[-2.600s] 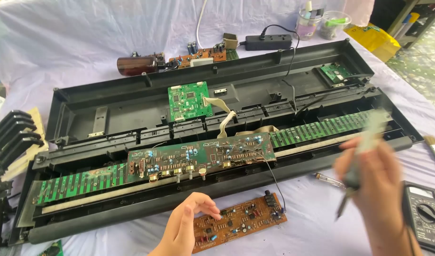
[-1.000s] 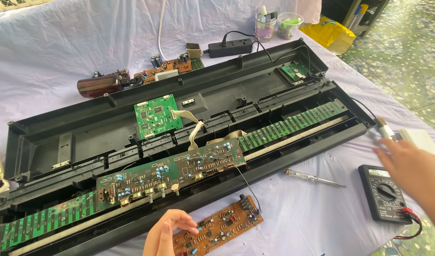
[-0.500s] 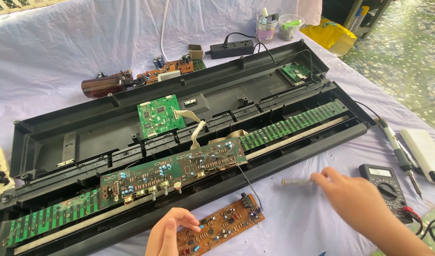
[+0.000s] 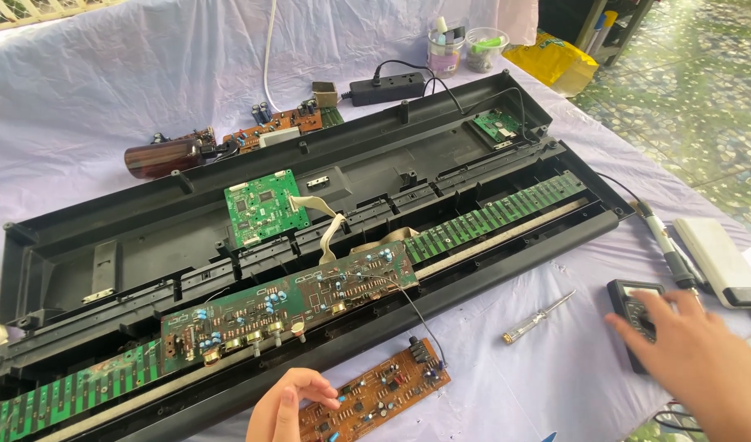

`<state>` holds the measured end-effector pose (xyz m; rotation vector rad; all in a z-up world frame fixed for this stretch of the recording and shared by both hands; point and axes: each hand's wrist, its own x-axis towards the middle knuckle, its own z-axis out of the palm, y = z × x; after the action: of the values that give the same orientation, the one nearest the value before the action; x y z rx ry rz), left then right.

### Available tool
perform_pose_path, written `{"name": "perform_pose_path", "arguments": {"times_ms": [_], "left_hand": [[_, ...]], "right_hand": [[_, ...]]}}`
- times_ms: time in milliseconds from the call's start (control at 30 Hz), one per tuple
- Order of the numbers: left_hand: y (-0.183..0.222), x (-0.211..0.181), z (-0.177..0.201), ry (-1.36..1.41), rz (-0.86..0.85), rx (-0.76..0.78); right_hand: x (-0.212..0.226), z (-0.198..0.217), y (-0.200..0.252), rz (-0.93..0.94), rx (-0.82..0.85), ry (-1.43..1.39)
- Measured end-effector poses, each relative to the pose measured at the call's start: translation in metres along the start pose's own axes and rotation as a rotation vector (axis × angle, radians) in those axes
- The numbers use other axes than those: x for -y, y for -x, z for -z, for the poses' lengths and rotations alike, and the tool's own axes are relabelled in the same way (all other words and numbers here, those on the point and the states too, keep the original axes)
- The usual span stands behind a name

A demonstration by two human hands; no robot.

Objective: Testing and repairing circuit board components of an electronic keyboard using a soldering iron, multimeter, and screwdriver.

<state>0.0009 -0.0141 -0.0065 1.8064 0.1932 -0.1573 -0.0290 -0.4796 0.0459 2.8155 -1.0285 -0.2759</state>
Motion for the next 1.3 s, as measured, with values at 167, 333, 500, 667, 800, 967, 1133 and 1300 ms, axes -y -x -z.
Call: {"name": "perform_pose_path", "arguments": {"times_ms": [167, 333, 500, 667, 800, 967, 1133, 1300], "left_hand": [[-0.005, 0.007, 0.000, -0.009, 0.027, 0.012], [0.002, -0.002, -0.002, -0.005, 0.024, -0.016], [-0.004, 0.006, 0.000, -0.025, 0.015, 0.006], [-0.003, 0.005, 0.000, -0.049, 0.013, 0.006], [-0.008, 0.018, -0.003, 0.024, 0.000, -0.030], [-0.007, 0.014, -0.002, -0.005, 0.034, -0.017], [-0.008, 0.025, -0.002, 0.074, -0.044, -0.027], [-0.001, 0.005, -0.004, -0.001, -0.011, -0.042]], "right_hand": [[-0.001, -0.024, 0.011, 0.111, -0.010, 0.030], [0.002, -0.024, 0.012, 0.200, -0.043, -0.156], [-0.002, -0.022, 0.004, 0.227, -0.042, -0.282], [-0.008, -0.026, 0.002, 0.312, -0.057, -0.302], [-0.017, -0.037, -0.006, 0.385, -0.065, -0.373], [-0.030, -0.078, 0.006, 0.411, -0.464, -0.617], [-0.034, -0.095, 0.023, 0.302, -0.611, -0.771], [-0.055, -0.118, 0.016, 0.222, -0.718, -0.576]]}}
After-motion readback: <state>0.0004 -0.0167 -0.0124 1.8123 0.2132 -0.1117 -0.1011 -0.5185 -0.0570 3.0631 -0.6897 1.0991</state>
